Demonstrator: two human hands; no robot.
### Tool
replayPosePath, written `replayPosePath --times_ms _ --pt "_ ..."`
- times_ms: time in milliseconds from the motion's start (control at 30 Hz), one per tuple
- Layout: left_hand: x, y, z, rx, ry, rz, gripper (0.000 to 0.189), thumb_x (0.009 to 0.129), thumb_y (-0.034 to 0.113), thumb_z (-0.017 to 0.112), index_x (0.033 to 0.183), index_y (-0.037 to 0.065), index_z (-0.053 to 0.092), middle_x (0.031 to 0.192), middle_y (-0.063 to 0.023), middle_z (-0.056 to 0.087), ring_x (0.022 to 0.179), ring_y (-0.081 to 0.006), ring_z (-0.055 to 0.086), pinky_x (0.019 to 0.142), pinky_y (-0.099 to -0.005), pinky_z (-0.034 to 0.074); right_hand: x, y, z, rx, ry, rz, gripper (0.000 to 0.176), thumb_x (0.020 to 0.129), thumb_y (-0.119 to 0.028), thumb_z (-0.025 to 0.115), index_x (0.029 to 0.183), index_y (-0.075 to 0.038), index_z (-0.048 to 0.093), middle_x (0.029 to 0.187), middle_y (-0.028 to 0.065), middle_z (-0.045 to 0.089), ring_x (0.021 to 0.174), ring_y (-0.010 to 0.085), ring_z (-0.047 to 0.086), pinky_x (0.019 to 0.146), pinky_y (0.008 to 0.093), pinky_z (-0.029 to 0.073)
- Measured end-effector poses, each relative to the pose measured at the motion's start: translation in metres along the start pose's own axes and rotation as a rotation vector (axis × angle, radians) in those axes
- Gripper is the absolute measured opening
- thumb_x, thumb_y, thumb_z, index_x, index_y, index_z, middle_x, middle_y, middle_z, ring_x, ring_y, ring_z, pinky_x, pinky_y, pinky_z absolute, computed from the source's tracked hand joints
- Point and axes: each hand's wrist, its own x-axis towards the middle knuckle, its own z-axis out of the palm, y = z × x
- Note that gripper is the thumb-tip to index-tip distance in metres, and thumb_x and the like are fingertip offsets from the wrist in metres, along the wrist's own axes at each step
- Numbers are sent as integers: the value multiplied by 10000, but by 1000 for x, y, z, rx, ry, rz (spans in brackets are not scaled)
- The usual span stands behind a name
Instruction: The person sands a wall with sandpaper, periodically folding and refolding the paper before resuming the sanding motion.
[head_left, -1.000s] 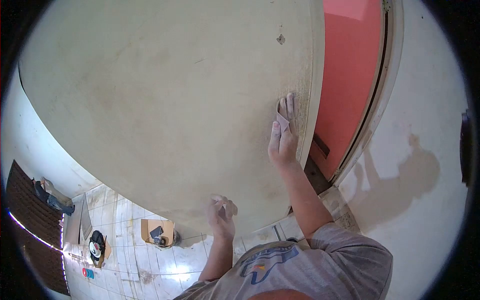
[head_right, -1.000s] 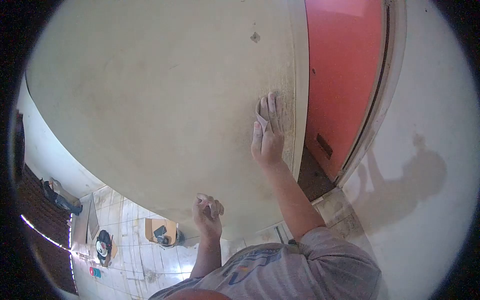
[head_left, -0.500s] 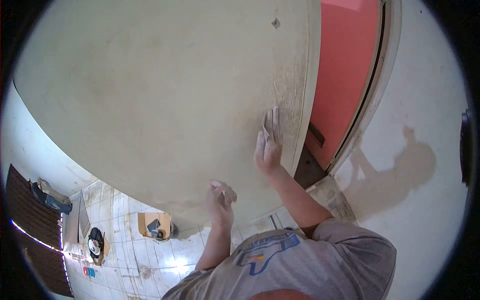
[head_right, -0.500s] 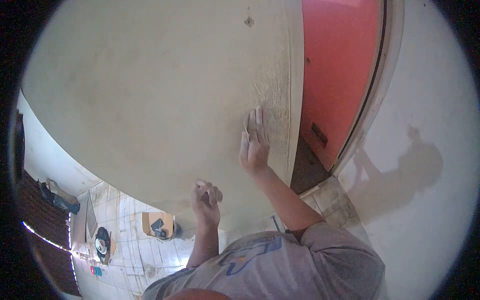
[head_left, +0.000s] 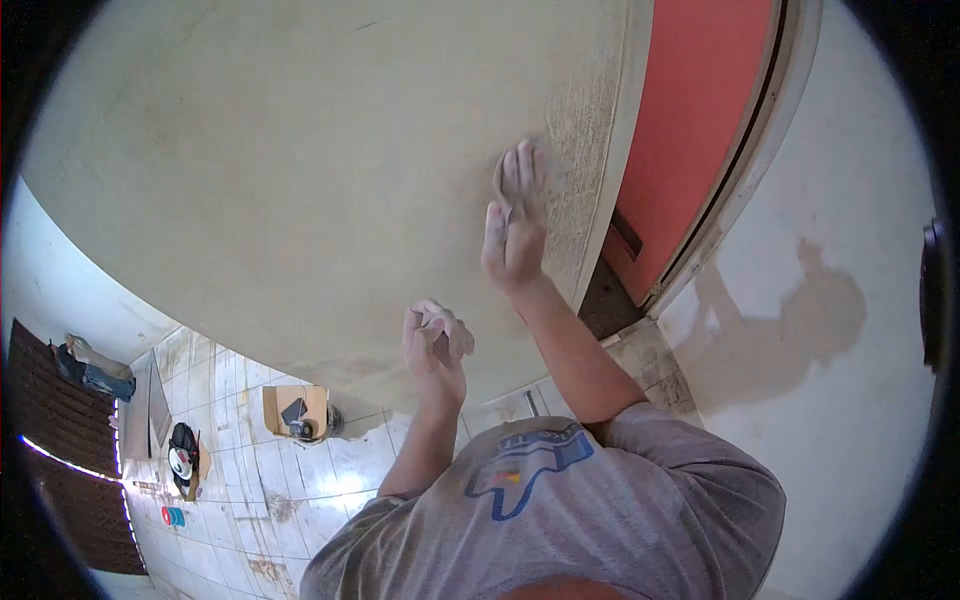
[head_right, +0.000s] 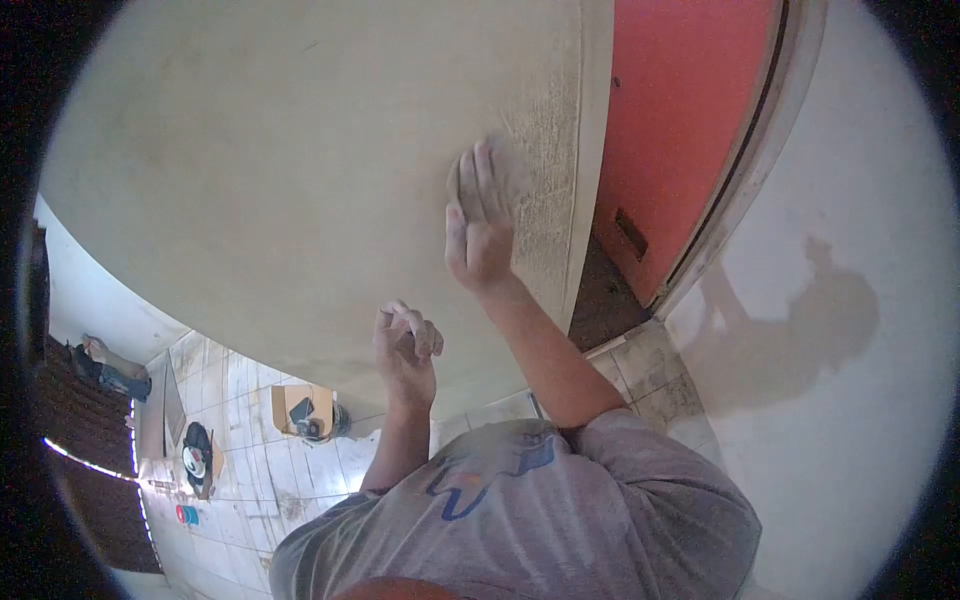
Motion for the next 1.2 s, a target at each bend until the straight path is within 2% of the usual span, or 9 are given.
replayPosePath --times_ms 67,300,400,467,667,867,1000,1100,1200 --pt "-1 -3 -6 -32 2 -9 104 952 145 510 1042 95 516 686 4 454 534 -118 383 546 -312 350 -20 3 3 -16 -54 19 525 1034 -125 438 1535 32 459 1629 256 378 1541 451 291 1257 528 230" --pt "5 -23 -12 -49 16 -89 140 947 139 504 1078 90 511 727 -4 481 556 -123 409 548 -310 357 55 24 -21 -67 49 -79 517 1041 -117 420 1536 29 459 1642 265 347 1541 479 264 1255 554 219" --pt "5 -21 -13 -62 -8 -59 141 950 145 503 1081 94 512 726 0 481 559 -121 410 549 -308 355 55 25 -21 -58 43 -44 517 1044 -118 417 1535 44 447 1646 269 335 1546 476 252 1254 559 220" --pt "7 -22 -13 -41 33 -41 130 974 178 504 1083 114 532 657 9 439 518 -110 372 543 -305 334 34 20 -12 -54 22 -6 523 1044 -123 424 1535 55 437 1649 270 328 1551 473 241 1256 561 218" --pt "8 -25 -15 -10 41 -61 124 990 210 512 1082 131 543 633 15 420 505 -105 361 543 -304 322 -33 18 -1 -111 -106 10 521 1022 -127 464 1511 52 472 1619 270 381 1527 457 314 1246 579 254" --pt "7 -21 -12 -40 9 -62 89 970 166 509 1036 107 518 680 10 449 537 -112 392 544 -303 346 3 35 -14 -105 -49 -103 481 1007 -121 490 1463 15 554 1589 247 439 1503 450 367 1232 576 293" --pt "8 -22 -2 -32 42 -89 94 958 143 514 1038 95 505 702 6 462 547 -114 406 546 -306 360 40 24 -19 -60 -19 -89 478 1003 -107 493 1463 4 560 1571 247 463 1482 457 398 1224 558 317" --pt "4 -23 0 -38 -11 -107 110 961 150 523 1055 99 499 705 7 459 549 -111 407 547 -305 359 39 18 -23 -68 -43 -74 474 1000 -102 492 1458 -6 570 1564 242 475 1470 461 414 1217 549 333" --pt "4 -26 0 11 4 -123 145 964 186 498 1099 140 527 637 15 416 516 -112 368 546 -307 327 9 22 -24 -58 -80 -68 471 997 -107 493 1450 -12 581 1565 229 480 1471 456 418 1213 549 341"
